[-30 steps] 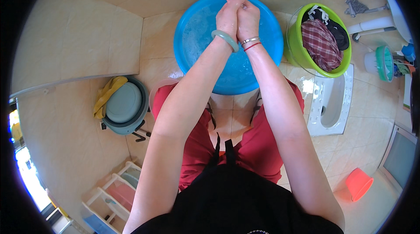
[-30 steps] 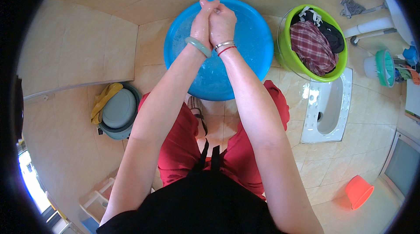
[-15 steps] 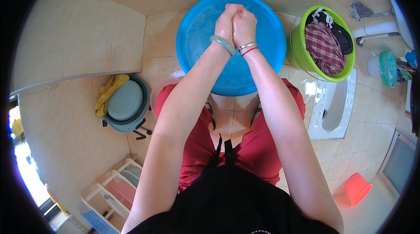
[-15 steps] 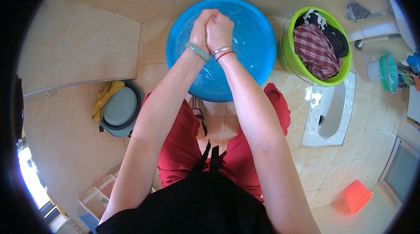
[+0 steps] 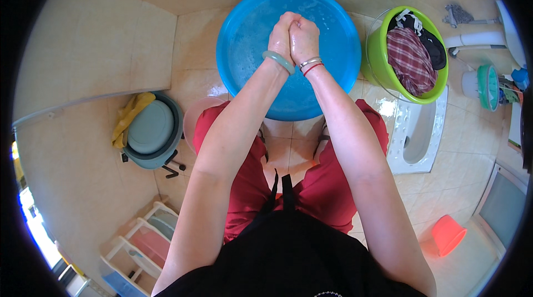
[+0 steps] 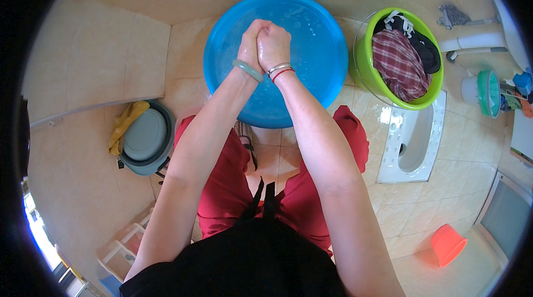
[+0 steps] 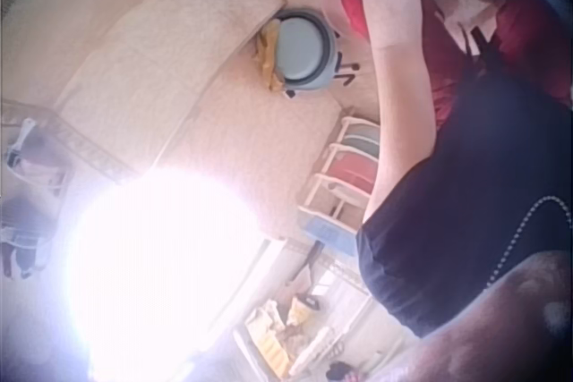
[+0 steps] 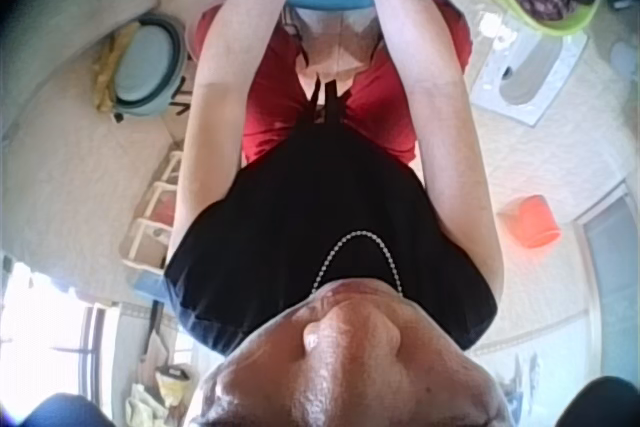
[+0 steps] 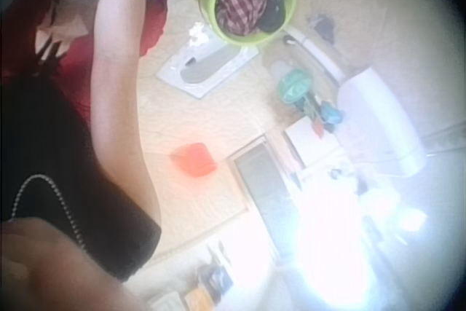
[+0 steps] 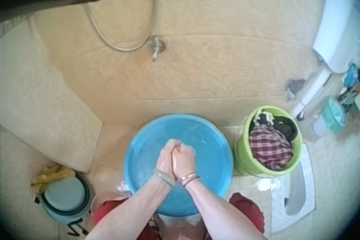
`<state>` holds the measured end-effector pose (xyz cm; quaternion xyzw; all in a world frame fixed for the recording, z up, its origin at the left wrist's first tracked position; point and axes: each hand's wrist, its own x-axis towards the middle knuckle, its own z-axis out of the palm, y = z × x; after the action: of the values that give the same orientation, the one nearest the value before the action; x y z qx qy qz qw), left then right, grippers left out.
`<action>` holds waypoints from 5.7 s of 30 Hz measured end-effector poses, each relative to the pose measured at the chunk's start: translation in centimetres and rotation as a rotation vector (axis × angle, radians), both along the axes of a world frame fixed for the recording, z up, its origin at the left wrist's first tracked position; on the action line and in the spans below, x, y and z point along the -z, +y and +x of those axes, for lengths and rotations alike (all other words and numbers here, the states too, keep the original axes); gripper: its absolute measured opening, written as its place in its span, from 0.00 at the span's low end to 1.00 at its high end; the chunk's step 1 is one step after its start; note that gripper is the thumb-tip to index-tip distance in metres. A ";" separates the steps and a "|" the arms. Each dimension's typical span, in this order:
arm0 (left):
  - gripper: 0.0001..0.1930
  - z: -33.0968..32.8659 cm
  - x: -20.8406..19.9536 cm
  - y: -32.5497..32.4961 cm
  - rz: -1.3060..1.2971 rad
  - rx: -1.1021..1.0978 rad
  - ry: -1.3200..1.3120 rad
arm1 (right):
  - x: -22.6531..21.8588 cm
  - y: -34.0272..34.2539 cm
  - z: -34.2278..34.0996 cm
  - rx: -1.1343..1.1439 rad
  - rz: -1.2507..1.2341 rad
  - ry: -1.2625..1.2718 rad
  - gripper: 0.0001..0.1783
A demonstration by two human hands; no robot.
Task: The person hand washes several pieces of clothing in a blue basin filled with soapy water. They scrub and rinse each item individually, then transfer the washed clothes into a green bucket beside them. The person also washes a small sock and places it in a nearby laundry basket.
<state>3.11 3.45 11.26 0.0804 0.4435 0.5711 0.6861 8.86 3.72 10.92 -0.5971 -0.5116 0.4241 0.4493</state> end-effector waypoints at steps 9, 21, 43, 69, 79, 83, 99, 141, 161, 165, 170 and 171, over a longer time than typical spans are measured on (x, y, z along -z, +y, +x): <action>0.12 -1.3 3.7 0.3 -0.100 0.063 -0.028 | 4.7 0.5 -1.5 0.057 -0.147 0.080 0.16; 0.30 -6.3 -3.6 -2.6 0.118 0.031 -0.183 | -3.5 -1.0 -0.6 -0.196 -0.376 1.123 0.38; 0.21 -33.6 -20.6 -45.8 0.523 -1.161 0.058 | -18.6 -36.7 -35.3 -1.331 -0.678 1.138 0.21; 0.08 -30.8 -35.0 -85.3 0.747 -1.554 0.432 | -33.4 -70.6 -42.1 -2.300 -0.715 0.837 0.33; 0.10 -34.7 -41.7 -93.1 0.390 -1.787 0.703 | -38.1 -74.4 -44.6 -2.411 -0.769 0.958 0.47; 0.10 -37.4 -42.3 -93.9 0.129 -1.726 0.765 | -37.1 -75.4 -46.0 -2.325 -1.032 1.043 0.44; 0.28 -35.1 -42.3 -90.5 0.399 -1.678 0.774 | -37.3 -75.4 -47.4 -2.269 -1.163 1.216 0.47; 0.33 -26.1 -0.2 -36.0 0.037 0.075 -0.586 | 0.9 -36.6 -16.5 0.432 -0.191 1.335 0.35; 0.33 -18.8 4.6 -39.8 -0.025 0.101 -0.577 | 6.9 -40.4 -11.9 0.703 -0.216 1.123 0.39; 0.33 -19.8 4.9 -41.2 -0.124 0.072 -0.545 | 9.7 -40.7 -11.8 0.655 -0.347 1.105 0.43; 0.33 -21.5 5.0 -41.9 -0.114 0.027 -0.516 | 11.3 -40.1 -12.2 0.485 -0.332 1.200 0.43; 0.33 -21.7 4.9 -41.9 -0.115 0.023 -0.505 | 11.5 -40.1 -12.4 0.488 -0.341 1.213 0.42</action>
<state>-18.62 -38.50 6.37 -0.0989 0.2886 0.5394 0.7849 -3.52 -36.41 -0.53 -0.4143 0.0546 0.6453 0.6395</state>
